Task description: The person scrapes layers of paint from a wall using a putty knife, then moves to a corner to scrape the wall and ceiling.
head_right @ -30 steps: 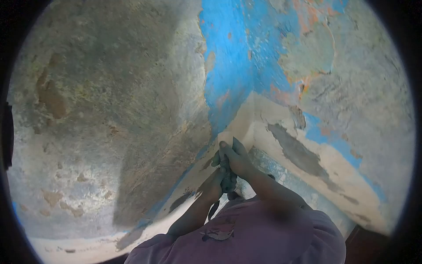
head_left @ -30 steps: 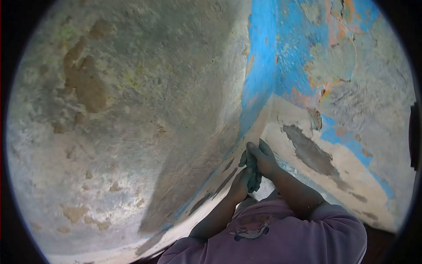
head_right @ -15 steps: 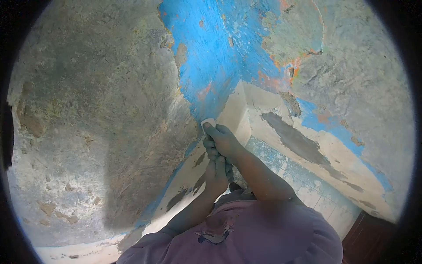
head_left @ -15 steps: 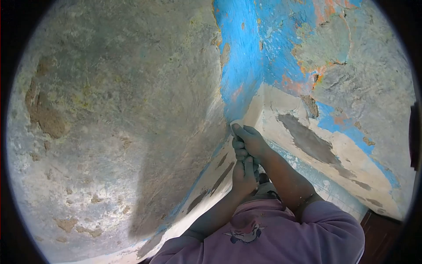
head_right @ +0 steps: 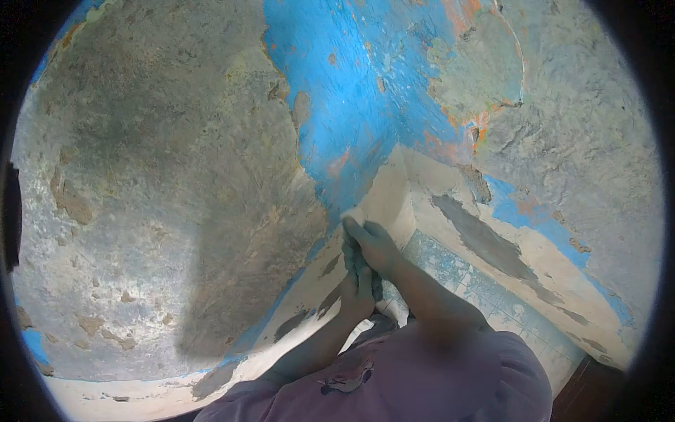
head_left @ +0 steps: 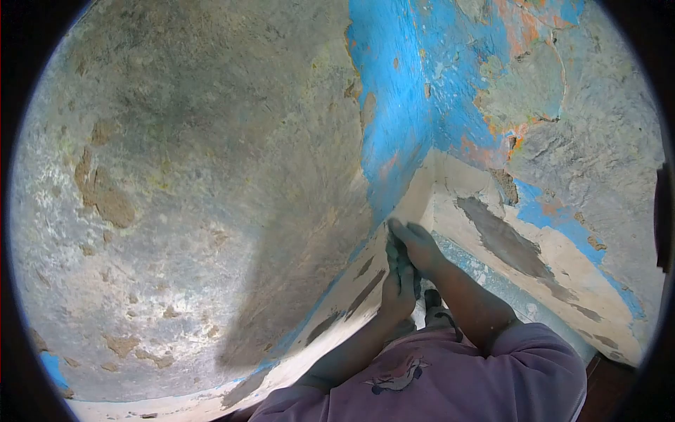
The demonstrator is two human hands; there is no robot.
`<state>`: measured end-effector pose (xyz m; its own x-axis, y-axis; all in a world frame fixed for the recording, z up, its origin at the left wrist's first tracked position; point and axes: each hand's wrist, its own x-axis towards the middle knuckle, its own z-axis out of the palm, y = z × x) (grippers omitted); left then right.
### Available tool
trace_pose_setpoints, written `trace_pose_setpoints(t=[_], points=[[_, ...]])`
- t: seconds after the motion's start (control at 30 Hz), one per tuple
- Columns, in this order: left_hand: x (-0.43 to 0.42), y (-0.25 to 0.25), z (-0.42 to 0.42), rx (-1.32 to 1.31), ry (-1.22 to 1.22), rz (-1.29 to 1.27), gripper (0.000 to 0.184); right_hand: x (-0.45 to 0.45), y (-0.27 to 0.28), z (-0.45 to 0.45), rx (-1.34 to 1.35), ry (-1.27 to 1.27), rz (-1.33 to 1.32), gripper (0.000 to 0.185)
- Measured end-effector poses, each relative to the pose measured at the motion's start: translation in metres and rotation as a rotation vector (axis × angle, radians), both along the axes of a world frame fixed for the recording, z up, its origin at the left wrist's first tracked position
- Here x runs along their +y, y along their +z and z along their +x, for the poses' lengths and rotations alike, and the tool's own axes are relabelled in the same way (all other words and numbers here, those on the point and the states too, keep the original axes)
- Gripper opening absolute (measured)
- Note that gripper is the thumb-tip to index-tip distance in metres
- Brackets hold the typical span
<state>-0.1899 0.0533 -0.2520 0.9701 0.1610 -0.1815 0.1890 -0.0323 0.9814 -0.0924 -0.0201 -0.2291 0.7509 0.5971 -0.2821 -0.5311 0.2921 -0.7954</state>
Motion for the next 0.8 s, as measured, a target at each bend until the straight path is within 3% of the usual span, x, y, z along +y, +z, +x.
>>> trace_pose_setpoints(t=[0.13, 0.2, 0.23, 0.3, 0.4, 0.47, 0.5, 0.57, 0.67, 0.77, 0.8], points=[[0.012, -0.033, -0.012, 0.112, 0.09, -0.235, 0.032, -0.01, -0.034, -0.039, 0.039, -0.017, -0.039, 0.041], [0.015, -0.041, -0.01, 0.199, 0.186, -0.582, 0.055, -0.014, -0.037, -0.046, -0.06, 0.043, -0.133, 0.045], [0.014, -0.039, -0.008, 0.2, 0.187, -0.594, 0.055, -0.015, -0.034, -0.044, -0.059, 0.046, -0.144, 0.045], [0.01, -0.032, 0.005, 0.205, 0.185, -0.693, 0.063, -0.013, -0.018, -0.034, -0.301, 0.097, -0.383, 0.044], [0.001, -0.012, 0.023, 0.157, 0.219, -0.625, 0.063, -0.012, 0.021, -0.017, -0.406, 0.113, -0.494, 0.042], [-0.01, 0.026, 0.037, 0.194, 0.219, -0.664, 0.064, -0.01, 0.004, -0.01, -0.422, 0.035, -0.413, 0.042], [-0.005, 0.021, 0.037, 0.184, 0.228, -0.666, 0.064, -0.01, -0.003, -0.007, -0.429, -0.047, -0.329, 0.042], [0.011, 0.004, 0.034, 0.413, -0.108, -0.715, 0.071, -0.018, -0.005, -0.008, -0.457, -0.029, -0.349, 0.039], [-0.001, 0.007, 0.021, 0.414, 0.1, -0.68, 0.074, -0.021, -0.016, -0.026, -0.428, -0.01, -0.33, 0.035], [-0.004, 0.007, 0.013, 0.36, 0.139, -0.671, 0.07, -0.015, -0.02, -0.041, -0.631, -0.242, -0.252, 0.03], [-0.004, 0.001, 0.009, 0.367, 0.127, -0.665, 0.07, -0.014, -0.017, -0.042, -0.376, -0.239, -0.145, 0.03]])
